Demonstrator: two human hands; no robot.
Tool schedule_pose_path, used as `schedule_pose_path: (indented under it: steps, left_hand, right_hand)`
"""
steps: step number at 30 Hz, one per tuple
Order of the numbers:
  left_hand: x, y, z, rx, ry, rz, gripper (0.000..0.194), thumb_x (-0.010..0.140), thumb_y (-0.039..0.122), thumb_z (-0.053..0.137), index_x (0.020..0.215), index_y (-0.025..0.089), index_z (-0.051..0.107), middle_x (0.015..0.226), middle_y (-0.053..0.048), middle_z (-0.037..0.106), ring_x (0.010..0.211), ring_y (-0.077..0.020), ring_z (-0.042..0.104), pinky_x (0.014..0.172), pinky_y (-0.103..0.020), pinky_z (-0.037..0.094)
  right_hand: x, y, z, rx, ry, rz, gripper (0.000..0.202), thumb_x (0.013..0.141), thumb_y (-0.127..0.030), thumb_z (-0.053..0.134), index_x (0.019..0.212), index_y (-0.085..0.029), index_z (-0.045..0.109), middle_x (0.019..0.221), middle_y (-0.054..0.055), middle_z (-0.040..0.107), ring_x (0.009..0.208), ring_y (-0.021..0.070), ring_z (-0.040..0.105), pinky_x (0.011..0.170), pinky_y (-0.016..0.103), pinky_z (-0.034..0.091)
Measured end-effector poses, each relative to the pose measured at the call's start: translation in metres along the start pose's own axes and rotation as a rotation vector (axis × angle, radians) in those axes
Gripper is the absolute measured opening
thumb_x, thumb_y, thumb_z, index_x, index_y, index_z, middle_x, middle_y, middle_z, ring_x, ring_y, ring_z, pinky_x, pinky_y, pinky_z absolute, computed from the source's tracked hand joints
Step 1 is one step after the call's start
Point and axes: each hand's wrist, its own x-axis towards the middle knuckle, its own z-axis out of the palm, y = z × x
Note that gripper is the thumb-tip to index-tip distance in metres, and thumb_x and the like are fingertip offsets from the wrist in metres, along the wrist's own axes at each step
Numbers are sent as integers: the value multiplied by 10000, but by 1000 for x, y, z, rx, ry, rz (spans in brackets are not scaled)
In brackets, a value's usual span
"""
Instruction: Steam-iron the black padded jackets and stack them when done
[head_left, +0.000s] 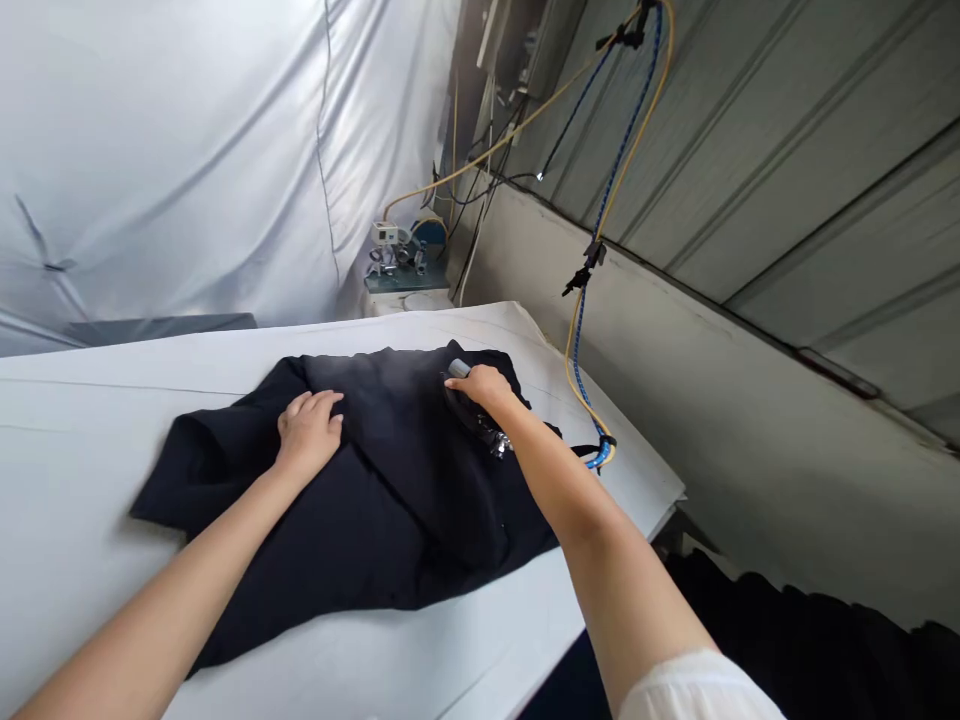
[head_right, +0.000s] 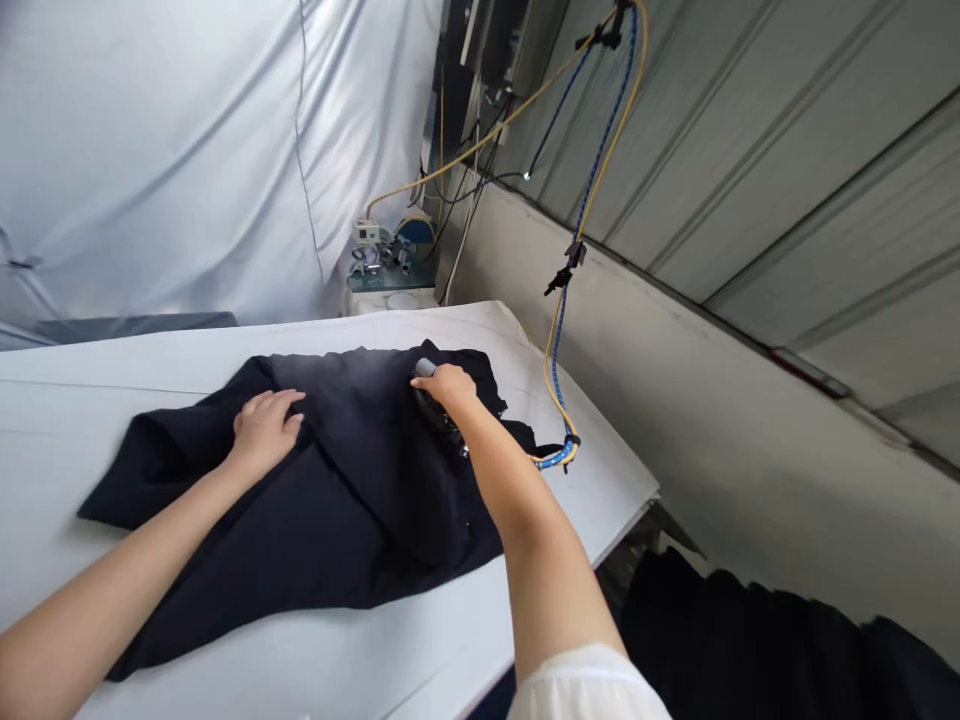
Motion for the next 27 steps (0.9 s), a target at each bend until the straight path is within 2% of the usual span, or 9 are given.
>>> schedule_pose_path:
  steps: [5,12,16,18,20,22,24,25,27]
  left_hand:
    - [11,46,27,81,-148,-1,506,797,393,432,1268,208,441,1371,-83,397,1282,-319,238,1018,-503,223]
    - [19,77,58,166,-240,-156,806,716,565,477,1393,199,235,1484,-106,121,1290,-451,95,981,-632,144]
    - [24,84,65,146,-329,-171,865,651,567,562,1394,322,194,1497,-32,74,1283,-489,-7,936,-703,98]
    - [29,83,65,96,-363,-174,835,631,581,584,1365,408,224,1484,-5,133,1270,-504,40,912,-718,126]
    - [34,79,62,38,-260,-193,688,697,572,527,1331,409,313,1435,-33,244,1253,-456,176,938,-653,208]
    - [41,69,57,3,-44,-252,503,807,479,423,1286,327,424,1338,-91,342,1213,-362,302,965,-535,286]
    - [49,55,52,-18,147,-373,408,859,358,354,1227,263,500,1250,-129,377,1168,-302,371,950,-460,337]
    - [54,47,50,-34,202,-451,391,864,318,342,1208,255,518,1220,-137,381,1143,-289,399,931,-446,358]
    - [63,29,48,-86,247,-600,392,863,269,335,1211,264,513,1172,-135,395,1067,-267,467,879,-425,404]
  right_hand:
    - [23,82,-16,-55,-13,48,647,642,-668,558,1014,-146,648,1013,152,639,937,269,594,728,293,441]
    - [54,184,-12,-54,-42,153,643,720,-664,447,951,-105,667,917,179,651,858,282,611,651,309,427]
    - [79,226,1,-84,-48,191,661,764,-667,364,929,-104,671,931,204,639,880,294,604,655,324,419]
    - [93,237,2,-63,-82,236,689,770,-670,347,1006,-93,641,953,211,632,904,301,596,667,335,423]
    - [104,235,-3,-53,-137,295,687,756,-642,417,1103,-74,586,1001,221,615,927,305,586,688,347,433]
    - [111,213,-12,-114,-56,293,656,743,-564,508,1183,-79,529,1109,235,563,1001,317,550,746,371,430]
    - [110,171,-17,-184,162,156,543,784,-463,498,1204,-120,515,1194,220,509,1087,317,493,824,388,402]
    - [108,143,-17,-168,246,27,449,830,-408,438,1182,-146,535,1190,193,519,1100,294,485,855,370,387]
    - [101,79,-7,-68,236,-229,403,898,-363,294,1099,-174,588,1074,141,597,1035,241,530,855,314,384]
